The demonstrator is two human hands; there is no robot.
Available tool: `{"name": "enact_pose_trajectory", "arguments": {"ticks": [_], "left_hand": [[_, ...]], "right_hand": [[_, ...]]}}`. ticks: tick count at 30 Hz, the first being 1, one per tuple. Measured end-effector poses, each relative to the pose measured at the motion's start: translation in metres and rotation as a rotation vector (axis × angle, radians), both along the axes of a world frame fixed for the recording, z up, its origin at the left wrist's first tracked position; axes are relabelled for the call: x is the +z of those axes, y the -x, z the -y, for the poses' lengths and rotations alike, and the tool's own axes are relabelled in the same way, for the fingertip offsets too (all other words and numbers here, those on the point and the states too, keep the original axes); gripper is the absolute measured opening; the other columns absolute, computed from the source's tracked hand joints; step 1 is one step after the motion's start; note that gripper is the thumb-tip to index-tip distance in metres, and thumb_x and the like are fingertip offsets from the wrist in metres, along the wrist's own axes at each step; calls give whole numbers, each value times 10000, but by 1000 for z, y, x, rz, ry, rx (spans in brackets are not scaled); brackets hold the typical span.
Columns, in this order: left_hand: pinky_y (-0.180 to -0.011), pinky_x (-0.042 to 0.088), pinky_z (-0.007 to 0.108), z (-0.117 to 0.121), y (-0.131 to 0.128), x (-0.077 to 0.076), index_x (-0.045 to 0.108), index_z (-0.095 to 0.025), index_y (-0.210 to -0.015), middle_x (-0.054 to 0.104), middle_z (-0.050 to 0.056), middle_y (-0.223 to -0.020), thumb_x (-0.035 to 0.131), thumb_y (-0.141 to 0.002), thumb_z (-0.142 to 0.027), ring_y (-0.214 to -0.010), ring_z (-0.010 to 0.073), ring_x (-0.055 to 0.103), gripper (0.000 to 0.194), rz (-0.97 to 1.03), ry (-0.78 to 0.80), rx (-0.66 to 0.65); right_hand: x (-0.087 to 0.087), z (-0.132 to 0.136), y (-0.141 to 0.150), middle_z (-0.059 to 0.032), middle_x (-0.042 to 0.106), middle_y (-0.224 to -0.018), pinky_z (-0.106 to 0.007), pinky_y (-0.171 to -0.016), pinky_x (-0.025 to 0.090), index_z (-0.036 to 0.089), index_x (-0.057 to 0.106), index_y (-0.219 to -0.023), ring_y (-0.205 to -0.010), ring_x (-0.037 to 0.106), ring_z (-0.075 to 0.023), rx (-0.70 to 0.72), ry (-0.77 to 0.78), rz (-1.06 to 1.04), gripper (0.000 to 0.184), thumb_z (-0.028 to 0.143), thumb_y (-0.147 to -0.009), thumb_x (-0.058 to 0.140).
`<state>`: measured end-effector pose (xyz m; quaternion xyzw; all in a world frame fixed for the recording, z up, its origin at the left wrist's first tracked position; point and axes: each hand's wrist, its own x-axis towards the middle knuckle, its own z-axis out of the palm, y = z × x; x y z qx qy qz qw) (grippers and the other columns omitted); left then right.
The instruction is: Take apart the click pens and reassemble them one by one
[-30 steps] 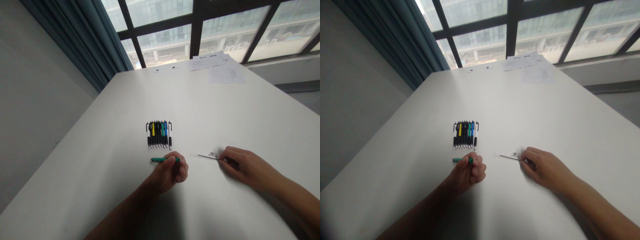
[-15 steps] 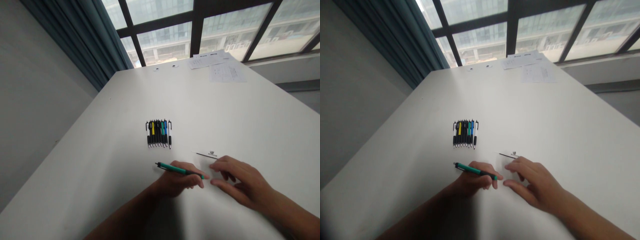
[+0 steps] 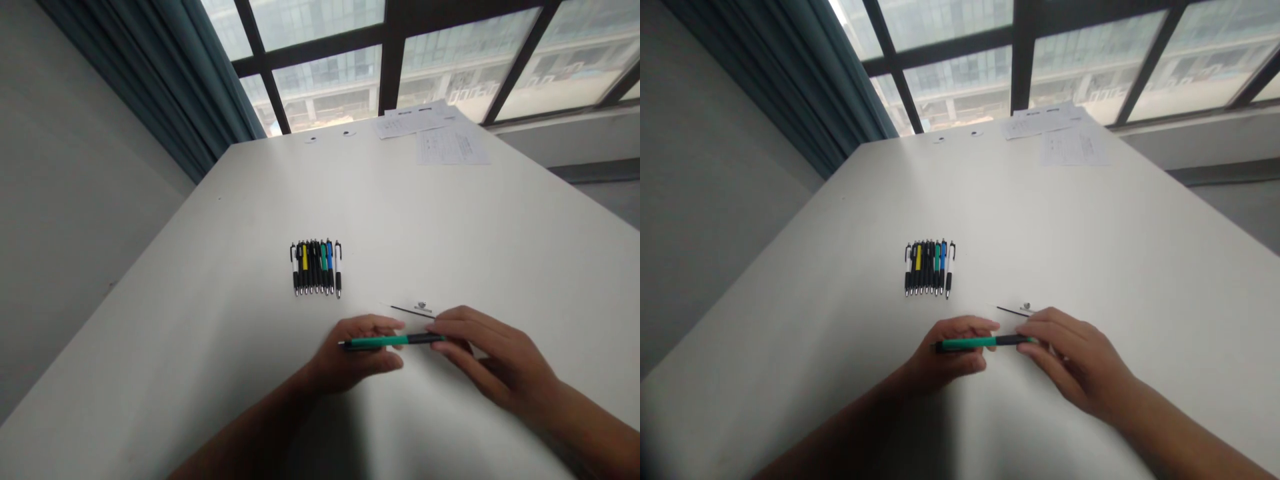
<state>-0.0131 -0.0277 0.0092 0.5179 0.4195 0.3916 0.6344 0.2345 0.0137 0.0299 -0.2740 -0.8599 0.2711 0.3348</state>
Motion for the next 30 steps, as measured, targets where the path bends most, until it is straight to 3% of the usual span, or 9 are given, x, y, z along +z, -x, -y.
{"name": "enact_pose_trajectory", "arguments": {"ticks": [3, 5, 9, 12, 15, 23, 30], "left_hand": [[-689, 480, 255, -2, 7, -6, 726, -134, -1082, 696, 63, -867, 846, -730, -359, -756, 147, 615, 435, -22, 30, 205], [-701, 487, 263, -3, 10, -11, 720, -138, -1052, 694, 65, -869, 804, -785, -346, -771, 151, 622, 348, -80, -6, 266], [-742, 486, 297, -5, 13, -14, 749, -181, -1052, 690, 69, -913, 729, -870, -279, -771, 155, 591, 208, -428, -320, 253], [-816, 475, 345, -5, 15, -16, 769, -213, -1088, 690, 96, -991, 699, -896, -247, -880, 201, 574, 208, -681, -575, 248], [-811, 468, 363, -5, 16, -20, 758, -204, -1136, 683, 107, -982, 682, -909, -234, -887, 221, 544, 242, -819, -688, 218], [-908, 487, 393, -5, 13, -23, 695, -162, -1191, 679, 95, -1048, 643, -922, -149, -996, 229, 569, 274, -827, -684, 220], [-922, 496, 385, -5, 12, -23, 683, -169, -1138, 660, 86, -1069, 691, -866, -119, -1013, 224, 579, 277, -807, -643, 278]], "right_hand": [[0, -8, -9, -79, 733, -936, -308, -639, 567, 257, 651, -1163, -742, 697, -198, -68, 37, 29, 233, 167, -954, 602], [0, -13, -13, -79, 724, -925, -302, -615, 549, 241, 659, -1126, -721, 682, -189, -92, 54, 41, 184, 190, -957, 610], [-3, -20, -17, -56, 688, -866, -242, -512, 486, 223, 672, -1073, -643, 626, -144, -40, 128, 133, 127, 236, -968, 601], [-6, -24, -18, -43, 669, -819, -244, -535, 476, 211, 678, -1027, -609, 601, -132, 39, 135, 246, 123, 267, -980, 579], [-9, -25, -18, -36, 659, -773, -264, -563, 457, 208, 686, -964, -612, 604, -144, 80, 133, 386, 163, 294, -993, 551], [-16, -28, -20, -57, 676, -828, -275, -583, 444, 206, 679, -980, -643, 615, -163, 41, 139, 497, 174, 317, -989, 544], [-11, -27, -21, -48, 654, -792, -280, -580, 448, 207, 662, -914, -610, 584, -149, -45, 120, 403, 200, 306, -997, 509]]}}
